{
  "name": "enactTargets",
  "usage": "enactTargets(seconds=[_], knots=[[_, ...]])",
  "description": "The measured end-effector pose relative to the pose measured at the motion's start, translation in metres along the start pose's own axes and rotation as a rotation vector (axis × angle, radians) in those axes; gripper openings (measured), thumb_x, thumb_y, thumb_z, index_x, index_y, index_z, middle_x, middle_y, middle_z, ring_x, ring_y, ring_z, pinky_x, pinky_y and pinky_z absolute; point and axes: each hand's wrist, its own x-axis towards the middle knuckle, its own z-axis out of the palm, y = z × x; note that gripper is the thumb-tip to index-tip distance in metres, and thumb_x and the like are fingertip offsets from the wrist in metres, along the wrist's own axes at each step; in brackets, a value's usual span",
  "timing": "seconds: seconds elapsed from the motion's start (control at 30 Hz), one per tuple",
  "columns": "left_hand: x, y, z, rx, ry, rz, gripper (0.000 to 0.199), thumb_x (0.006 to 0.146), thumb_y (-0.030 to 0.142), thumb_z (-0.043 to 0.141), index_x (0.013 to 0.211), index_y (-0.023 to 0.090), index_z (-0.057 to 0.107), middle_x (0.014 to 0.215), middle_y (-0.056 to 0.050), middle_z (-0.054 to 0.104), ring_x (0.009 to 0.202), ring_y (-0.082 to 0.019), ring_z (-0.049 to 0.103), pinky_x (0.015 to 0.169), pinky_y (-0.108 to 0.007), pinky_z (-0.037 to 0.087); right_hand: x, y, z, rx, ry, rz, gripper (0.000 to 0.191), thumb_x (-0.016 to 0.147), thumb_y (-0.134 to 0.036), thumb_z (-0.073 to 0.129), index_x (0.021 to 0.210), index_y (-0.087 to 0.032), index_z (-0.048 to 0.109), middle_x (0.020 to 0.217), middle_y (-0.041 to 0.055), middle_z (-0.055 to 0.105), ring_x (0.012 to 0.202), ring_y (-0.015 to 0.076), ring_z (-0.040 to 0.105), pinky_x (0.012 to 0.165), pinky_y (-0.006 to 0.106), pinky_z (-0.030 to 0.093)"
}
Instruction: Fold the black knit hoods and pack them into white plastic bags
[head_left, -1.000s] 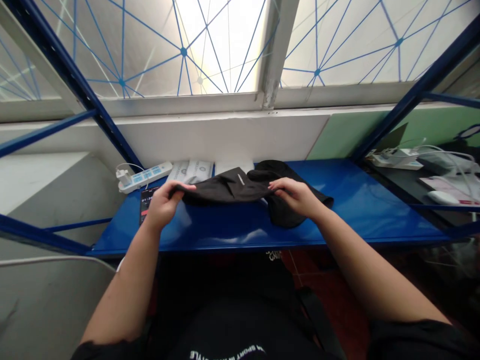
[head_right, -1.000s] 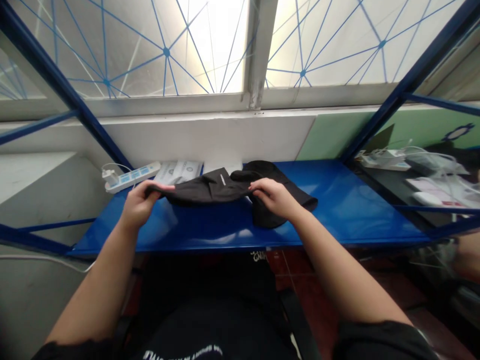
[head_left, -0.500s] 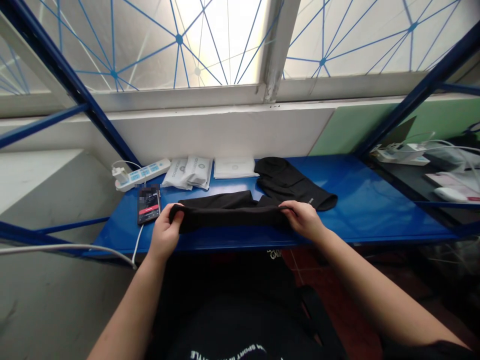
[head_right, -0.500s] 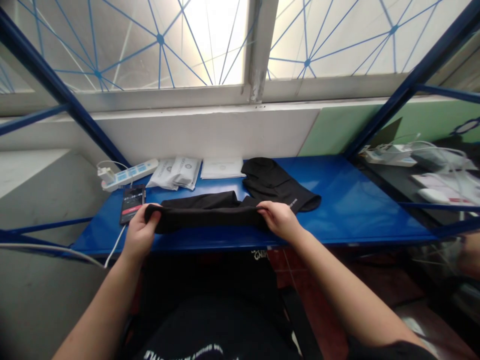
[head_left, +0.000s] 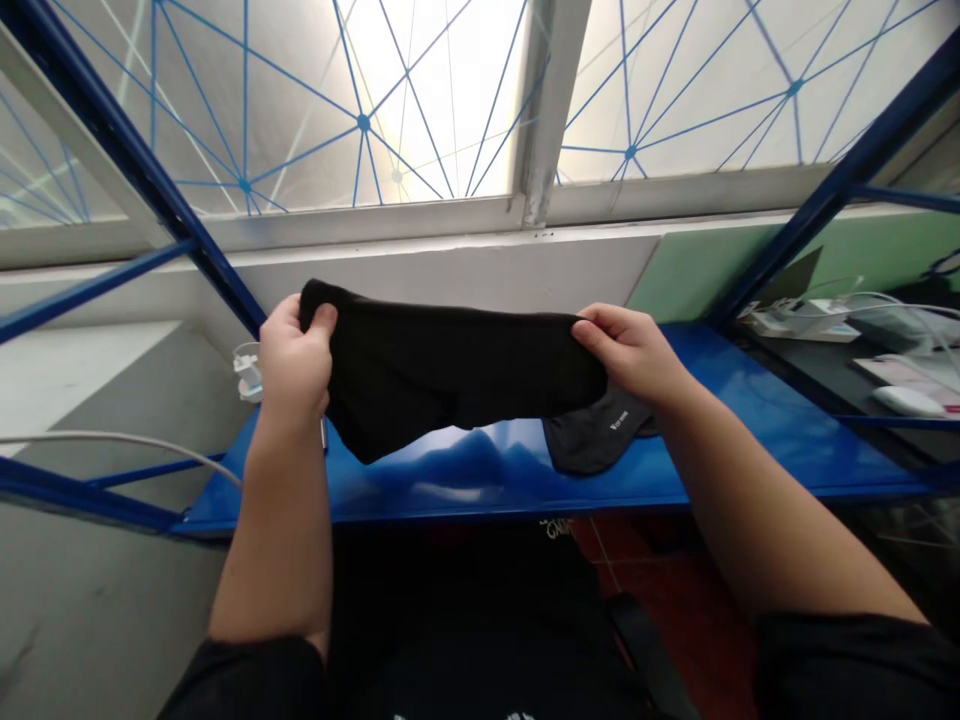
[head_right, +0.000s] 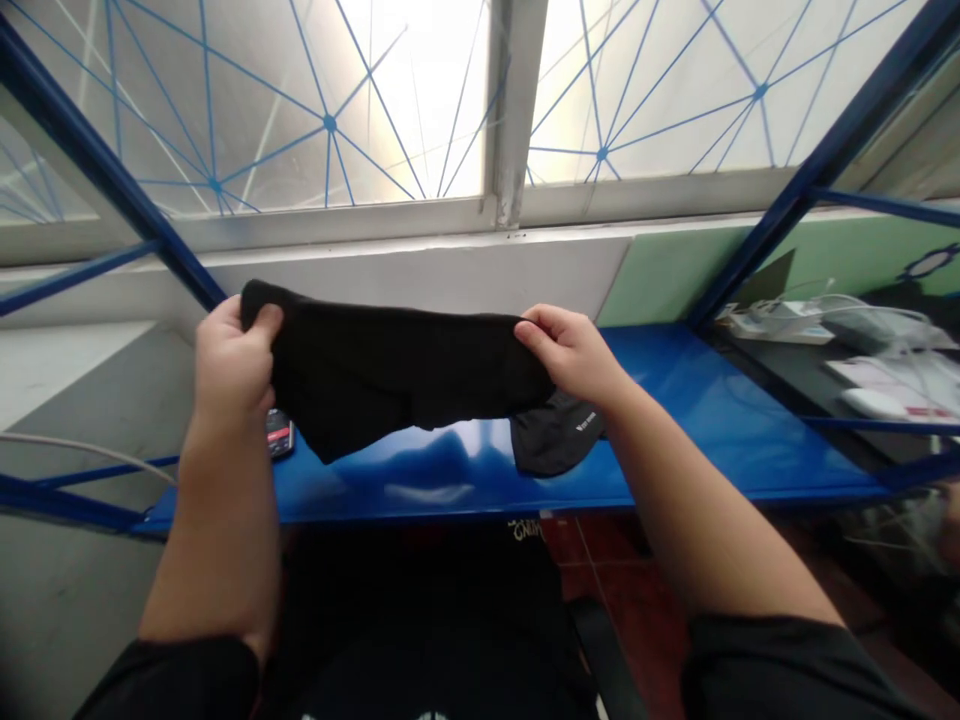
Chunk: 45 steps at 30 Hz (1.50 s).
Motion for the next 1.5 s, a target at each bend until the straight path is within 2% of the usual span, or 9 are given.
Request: enactTargets(seconds=[0.17, 0.3, 0.43, 0.63, 0.73, 1.03, 1.2, 1.4, 1.5], knots=[[0.045, -0.033, 0.033, -0.162, -0.387, -0.354, 0.029, 0.076, 0.034, 0.076, 0.092, 0.012, 0.066, 0.075, -0.004, 0.068, 0.074, -0.022, 0.067, 0.071, -0.036, 0.057, 0.044, 0.031, 0.006, 0.122, -0.168, 0.262, 0.039, 0.084, -0.055, 0.068, 0.073, -0.019, 0.057, 0.06, -0.0028, 0.051, 0.054, 0.0116, 0.044, 0.05, 0.024, 0.034], [0.057, -0.042, 0.044, -0.161, -0.308, -0.22, 0.026, 0.075, 0.034, 0.074, 0.089, 0.013, 0.066, 0.076, -0.003, 0.068, 0.075, -0.019, 0.066, 0.073, -0.032, 0.056, 0.055, 0.035, 0.005, -0.032, -0.059, 0.085, 0.032, 0.088, -0.047, 0.063, 0.073, -0.019, 0.058, 0.062, -0.0025, 0.051, 0.059, 0.0128, 0.046, 0.057, 0.026, 0.037], [0.03, -0.031, 0.009, -0.141, -0.266, 0.024, 0.024, 0.076, 0.035, 0.073, 0.093, 0.019, 0.068, 0.084, -0.001, 0.071, 0.083, -0.02, 0.068, 0.082, -0.033, 0.056, 0.027, 0.027, -0.008, -0.193, -0.132, -0.152, 0.022, 0.092, -0.04, 0.059, 0.09, -0.02, 0.069, 0.08, 0.0029, 0.067, 0.077, 0.0193, 0.061, 0.073, 0.031, 0.047], [-0.05, -0.053, -0.051, 0.075, -0.89, -0.034, 0.022, 0.086, 0.039, 0.068, 0.097, 0.02, 0.073, 0.11, -0.009, 0.075, 0.109, -0.028, 0.069, 0.102, -0.042, 0.052, -0.048, 0.056, 0.005, -0.235, -0.505, -0.17, 0.025, 0.097, -0.037, 0.055, 0.103, -0.022, 0.073, 0.112, 0.0101, 0.071, 0.105, 0.024, 0.065, 0.094, 0.037, 0.05], [-0.081, -0.068, -0.062, 0.139, -1.003, -0.114, 0.022, 0.089, 0.039, 0.065, 0.099, 0.021, 0.074, 0.102, -0.007, 0.075, 0.099, -0.026, 0.07, 0.092, -0.038, 0.055, -0.078, 0.067, 0.013, -0.249, -0.643, -0.069, 0.027, 0.099, -0.037, 0.052, 0.106, -0.021, 0.071, 0.11, 0.0098, 0.071, 0.101, 0.0234, 0.065, 0.091, 0.036, 0.05], [-0.079, -0.092, -0.032, -0.093, -0.513, -0.516, 0.042, 0.076, 0.047, 0.075, 0.104, 0.016, 0.071, 0.094, -0.006, 0.075, 0.089, -0.024, 0.069, 0.079, -0.031, 0.054, -0.069, 0.068, 0.036, -0.298, -0.203, 0.17, 0.029, 0.099, -0.043, 0.047, 0.09, -0.021, 0.064, 0.077, 0.0031, 0.066, 0.072, 0.0197, 0.06, 0.067, 0.03, 0.044], [-0.051, -0.12, -0.007, 0.092, -0.499, -0.647, 0.038, 0.073, 0.038, 0.067, 0.1, 0.012, 0.071, 0.082, -0.01, 0.074, 0.081, -0.029, 0.071, 0.076, -0.039, 0.056, -0.028, 0.092, 0.067, -0.467, -0.146, 0.337, 0.025, 0.093, -0.04, 0.057, 0.086, -0.019, 0.069, 0.088, 0.0075, 0.073, 0.086, 0.0232, 0.066, 0.076, 0.031, 0.046], [-0.073, -0.097, 0.029, 0.928, -0.402, -0.115, 0.05, 0.087, 0.021, 0.05, 0.134, 0.004, 0.059, 0.131, -0.03, 0.061, 0.129, -0.043, 0.055, 0.105, -0.058, 0.042, -0.008, 0.075, 0.099, -0.781, -0.162, 0.393, 0.027, 0.094, -0.039, 0.058, 0.101, -0.016, 0.071, 0.109, 0.0166, 0.071, 0.106, 0.0316, 0.063, 0.091, 0.042, 0.047], [-0.107, -0.076, 0.062, 0.922, -0.677, 0.34, 0.054, 0.097, 0.026, 0.04, 0.148, 0.01, 0.048, 0.155, -0.021, 0.044, 0.149, -0.038, 0.031, 0.119, -0.053, 0.028, -0.014, 0.052, 0.136, -0.848, -0.182, 0.17, 0.032, 0.098, -0.033, 0.05, 0.114, -0.014, 0.069, 0.123, 0.0219, 0.065, 0.12, 0.037, 0.055, 0.1, 0.05, 0.043]])
